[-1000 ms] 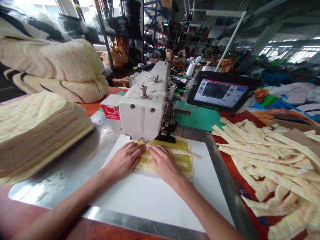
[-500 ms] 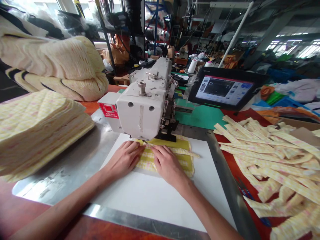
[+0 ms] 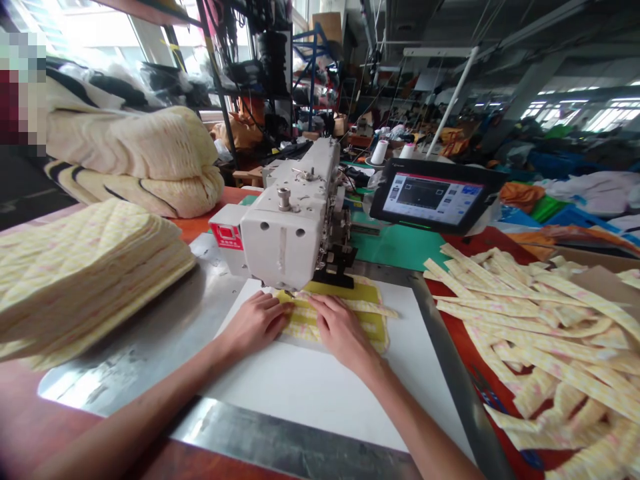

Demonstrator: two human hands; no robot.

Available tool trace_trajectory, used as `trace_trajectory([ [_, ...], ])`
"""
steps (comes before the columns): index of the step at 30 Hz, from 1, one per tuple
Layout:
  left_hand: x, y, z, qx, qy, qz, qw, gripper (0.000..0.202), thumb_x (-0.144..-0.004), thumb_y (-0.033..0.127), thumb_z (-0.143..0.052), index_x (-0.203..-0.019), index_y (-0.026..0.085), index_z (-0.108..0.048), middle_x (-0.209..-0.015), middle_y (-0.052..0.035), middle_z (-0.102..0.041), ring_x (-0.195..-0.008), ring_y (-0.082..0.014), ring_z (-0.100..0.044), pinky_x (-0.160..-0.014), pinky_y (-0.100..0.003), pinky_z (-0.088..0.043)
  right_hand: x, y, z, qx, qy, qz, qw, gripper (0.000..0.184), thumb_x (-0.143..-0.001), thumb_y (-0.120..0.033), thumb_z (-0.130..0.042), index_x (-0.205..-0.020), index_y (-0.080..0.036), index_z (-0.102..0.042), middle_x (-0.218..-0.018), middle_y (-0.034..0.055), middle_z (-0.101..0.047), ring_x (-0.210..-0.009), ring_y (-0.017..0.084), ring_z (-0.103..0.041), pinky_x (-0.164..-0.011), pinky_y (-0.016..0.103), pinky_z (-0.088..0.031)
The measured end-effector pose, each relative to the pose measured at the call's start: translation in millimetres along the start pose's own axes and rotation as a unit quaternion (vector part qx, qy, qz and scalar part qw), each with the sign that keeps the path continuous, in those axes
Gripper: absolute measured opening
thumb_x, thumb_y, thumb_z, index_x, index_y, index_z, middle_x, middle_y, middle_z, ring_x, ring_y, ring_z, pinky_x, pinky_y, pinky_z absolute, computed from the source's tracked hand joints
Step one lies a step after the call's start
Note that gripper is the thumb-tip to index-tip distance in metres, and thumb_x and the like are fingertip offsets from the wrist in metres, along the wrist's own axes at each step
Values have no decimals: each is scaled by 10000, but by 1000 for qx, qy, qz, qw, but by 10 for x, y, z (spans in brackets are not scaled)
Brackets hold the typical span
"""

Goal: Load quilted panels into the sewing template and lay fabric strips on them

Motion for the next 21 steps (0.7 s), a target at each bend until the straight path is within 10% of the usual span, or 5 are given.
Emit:
trace_trajectory([
  [13,224,-136,92,23,-29,43,998,272,-1021,198,-478,-1162,179,-710,-843,-40,-692,-750,-190,-620,-767,-349,-443,29,-131,-136,-9,21,-11,1000,471,-986,-183,-325,-1359,-251,-604,-1411,7,-565,-1313,120,-568,-1202,349,-516],
  [21,194,52,55,25,-23,34,999,248,-1022,202,-477,-1144,175,-692,-845,-35,-689,-746,-195,-614,-754,-348,-424,203,-194,215,-28,76,-34,996,331,-992,-280,-464,-1286,-230,-608,-1170,41,-644,-1101,85,-646,-1003,242,-572],
])
Point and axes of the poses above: each hand's wrist, its own x-axis away from the middle knuckle, its own z-axis out of the back of the hand, y = z × x, the point moved 10 cm from there along -x, towards the middle knuckle
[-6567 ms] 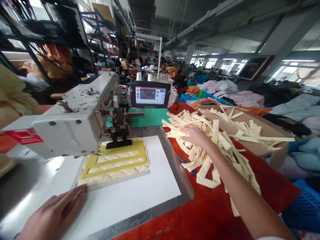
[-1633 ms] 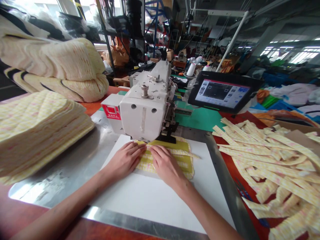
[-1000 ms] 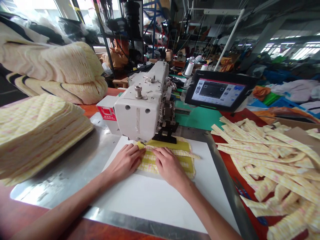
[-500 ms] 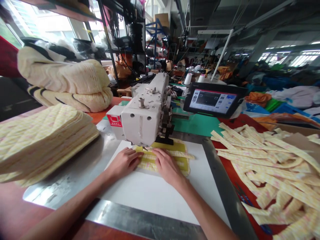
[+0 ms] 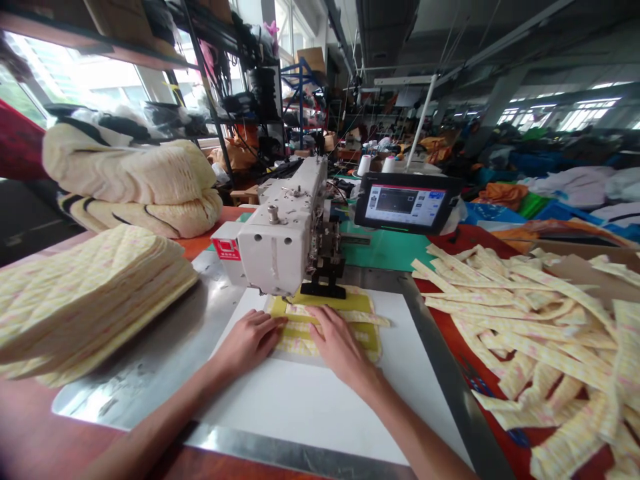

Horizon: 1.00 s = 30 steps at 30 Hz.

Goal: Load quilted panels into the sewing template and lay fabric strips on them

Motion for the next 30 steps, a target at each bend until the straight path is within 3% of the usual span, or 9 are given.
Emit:
trace_trajectory([
  [3,-39,47,-30,-1,3,-1,1000,225,-1019,199,-478,-1095,161,-687,-848,-40,-695,-737,-190,-621,-740,-343,-417,195,-223,390,0,82,-25,996,288,-976,-338,-527,-1227,-199,-557,-890,-4,-601,-839,35,-623,-808,155,-539],
  [7,-49,70,-35,0,4,0,1000,229,-1019,192,-464,-1093,156,-678,-857,-43,-701,-746,-192,-635,-749,-346,-429,447,-669,679,-24,103,25,994,234,-1004,-243,-442,-1236,-226,-470,-873,-33,-570,-840,-15,-612,-848,91,-495],
  [11,-50,41,-31,-5,4,1,1000,237,-1027,200,-457,-1091,165,-682,-842,-39,-696,-746,-196,-635,-741,-345,-436,486,-472,596,-77,31,-55,995,257,-1029,-328,-371,-1262,-260,-457,-988,-12,-572,-955,0,-601,-923,117,-472],
  [15,-41,52,16,-5,21,-12,1000,230,-1012,181,-469,-1044,154,-695,-811,-48,-689,-720,-191,-629,-731,-340,-453,498,-128,434,-194,-31,-175,965,362,-1019,-505,-351,-1239,-236,-454,-1050,21,-549,-1003,43,-568,-949,163,-472],
  [19,28,362,399,105,112,9,988,214,-975,163,-532,-1093,145,-711,-757,-39,-655,-676,-152,-612,-674,-280,-480,561,-338,463,-376,-70,-206,901,392,-995,-571,-403,-1180,-226,-432,-994,8,-516,-956,29,-548,-920,135,-479],
  [22,75,697,762,291,162,83,939,189,-944,159,-625,-1114,185,-704,-835,-30,-686,-771,-131,-665,-767,-247,-533,612,-681,591,-474,-98,-181,856,323,-990,-512,-471,-1125,-222,-427,-994,-2,-514,-919,4,-534,-913,110,-483],
  [24,52,954,892,437,146,111,881,176,-943,158,-639,-1099,199,-707,-903,-40,-707,-845,-139,-688,-811,-247,-564,640,-865,684,-517,-103,-159,835,275,-984,-458,-510,-1080,-215,-425,-1005,-4,-522,-908,-8,-532,-888,92,-487],
  [27,10,1189,963,599,130,145,776,104,-915,161,-684,-1012,176,-718,-890,-51,-694,-801,-131,-685,-735,-210,-584,680,-1004,777,-555,-93,-146,814,197,-986,-360,-519,-1014,-201,-407,-988,-7,-523,-910,-15,-546,-852,71,-493],
  [30,4,1241,947,662,136,160,720,112,-879,153,-730,-991,159,-730,-873,-63,-675,-784,-129,-665,-717,-203,-590,715,-1068,816,-572,-85,-130,806,150,-987,-285,-500,-977,-192,-383,-990,0,-526,-998,5,-582,-912,104,-522],
])
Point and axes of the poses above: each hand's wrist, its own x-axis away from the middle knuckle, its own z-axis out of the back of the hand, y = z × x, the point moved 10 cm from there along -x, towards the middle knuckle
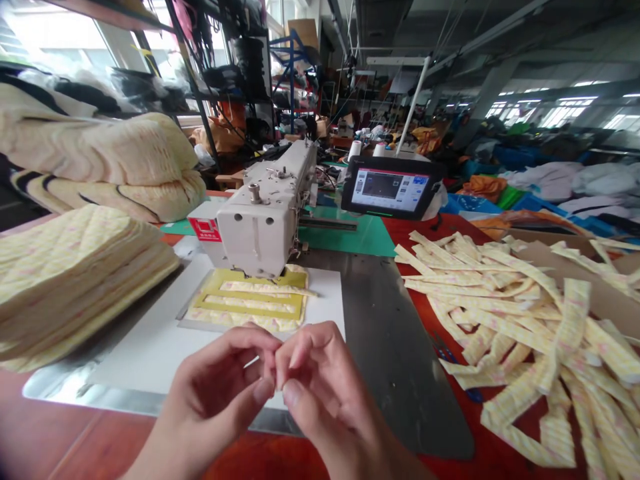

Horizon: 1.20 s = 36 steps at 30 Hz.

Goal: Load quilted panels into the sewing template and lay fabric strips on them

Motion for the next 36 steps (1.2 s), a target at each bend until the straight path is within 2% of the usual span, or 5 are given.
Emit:
trace_trajectory([
  [10,21,83,-54,35,12,-27,999,192,-845,66,-732,-974,194,-794,-813,-51,-666,-717,-125,-677,-669,-217,-612,65,-87,-24,24,15,36,999,175,-977,-213,-490,-889,-168,-347,-938,12,-549,-841,2,-544,-797,105,-506],
  [16,76,172,1,-38,38,-97,994,313,-803,11,-738,-999,240,-820,-795,-51,-701,-700,-131,-689,-619,-194,-588,78,-120,-35,44,39,40,997,284,-965,-323,-535,-852,-167,-326,-887,16,-557,-867,33,-582,-793,129,-523],
  [21,154,162,-6,-82,16,-104,991,448,-809,-5,-734,-1118,315,-793,-891,-52,-726,-751,-150,-698,-646,-229,-595,97,-102,-44,49,50,32,997,323,-949,-359,-558,-835,-165,-326,-858,24,-557,-872,44,-585,-832,150,-542],
  [29,296,322,-10,-179,59,-167,968,517,-834,2,-704,-1214,348,-758,-908,-73,-736,-723,-185,-699,-568,-259,-582,115,-144,-94,42,36,68,996,288,-957,-364,-521,-830,-168,-352,-820,30,-537,-734,35,-506,-694,117,-484],
  [36,307,255,-20,-110,57,-132,983,489,-836,61,-752,-1209,377,-756,-903,-65,-720,-760,-188,-702,-608,-264,-602,143,-121,-127,6,38,48,998,302,-941,-340,-550,-815,-163,-340,-806,24,-541,-749,44,-535,-721,144,-516],
])
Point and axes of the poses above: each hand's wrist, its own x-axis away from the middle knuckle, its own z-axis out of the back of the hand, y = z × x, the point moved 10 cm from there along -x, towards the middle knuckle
